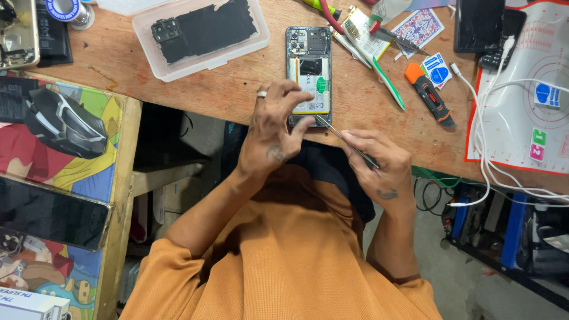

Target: The person disassembles a smartphone, removes the back cover, and uses a metal tool to scrape adhesive residue from the back cover. The person then places the back cover into a plastic container and continues working on the phone's internal components.

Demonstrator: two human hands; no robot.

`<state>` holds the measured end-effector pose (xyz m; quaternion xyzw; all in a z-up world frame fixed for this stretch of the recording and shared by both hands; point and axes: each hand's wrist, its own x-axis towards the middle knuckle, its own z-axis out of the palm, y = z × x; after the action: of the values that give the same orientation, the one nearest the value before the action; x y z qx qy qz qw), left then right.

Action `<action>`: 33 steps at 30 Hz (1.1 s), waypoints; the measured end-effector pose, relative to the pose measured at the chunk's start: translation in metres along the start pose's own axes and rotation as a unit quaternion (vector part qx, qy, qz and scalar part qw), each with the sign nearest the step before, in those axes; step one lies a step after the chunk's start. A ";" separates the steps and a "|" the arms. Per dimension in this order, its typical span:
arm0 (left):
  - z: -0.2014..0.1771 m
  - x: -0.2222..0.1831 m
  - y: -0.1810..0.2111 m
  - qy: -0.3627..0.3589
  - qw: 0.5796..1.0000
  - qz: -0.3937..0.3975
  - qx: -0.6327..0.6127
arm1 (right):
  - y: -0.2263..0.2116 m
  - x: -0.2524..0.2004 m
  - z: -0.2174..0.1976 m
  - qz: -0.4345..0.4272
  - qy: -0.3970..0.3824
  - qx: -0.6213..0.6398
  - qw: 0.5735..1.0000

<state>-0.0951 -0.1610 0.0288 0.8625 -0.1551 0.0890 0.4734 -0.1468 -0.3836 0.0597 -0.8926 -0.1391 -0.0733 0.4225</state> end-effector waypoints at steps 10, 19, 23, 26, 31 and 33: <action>0.032 0.061 -0.043 -0.034 0.986 0.101 0.125 | 0.000 -0.019 0.016 0.170 0.088 -0.025 0.981; 0.035 0.039 -0.034 0.002 0.979 0.012 0.205 | -0.003 -0.017 0.027 0.092 0.110 -0.070 0.987; 0.038 0.032 -0.033 0.041 0.978 0.032 0.204 | -0.001 -0.011 0.033 0.053 0.132 -0.076 0.987; 0.041 0.027 -0.032 0.025 0.983 0.055 0.172 | 0.000 -0.009 0.035 0.056 0.137 -0.055 0.987; 0.049 0.018 -0.023 -0.015 0.984 0.048 0.172 | 0.001 -0.008 0.032 0.051 0.130 -0.080 0.987; 0.051 0.017 -0.021 -0.021 0.981 0.041 0.188 | 0.001 -0.007 0.031 0.044 0.127 -0.090 0.987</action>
<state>-0.0713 -0.1968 -0.0094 0.9308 -0.1808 0.1175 0.2951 -0.1529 -0.3620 0.0374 -0.9158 -0.0378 -0.1793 0.3573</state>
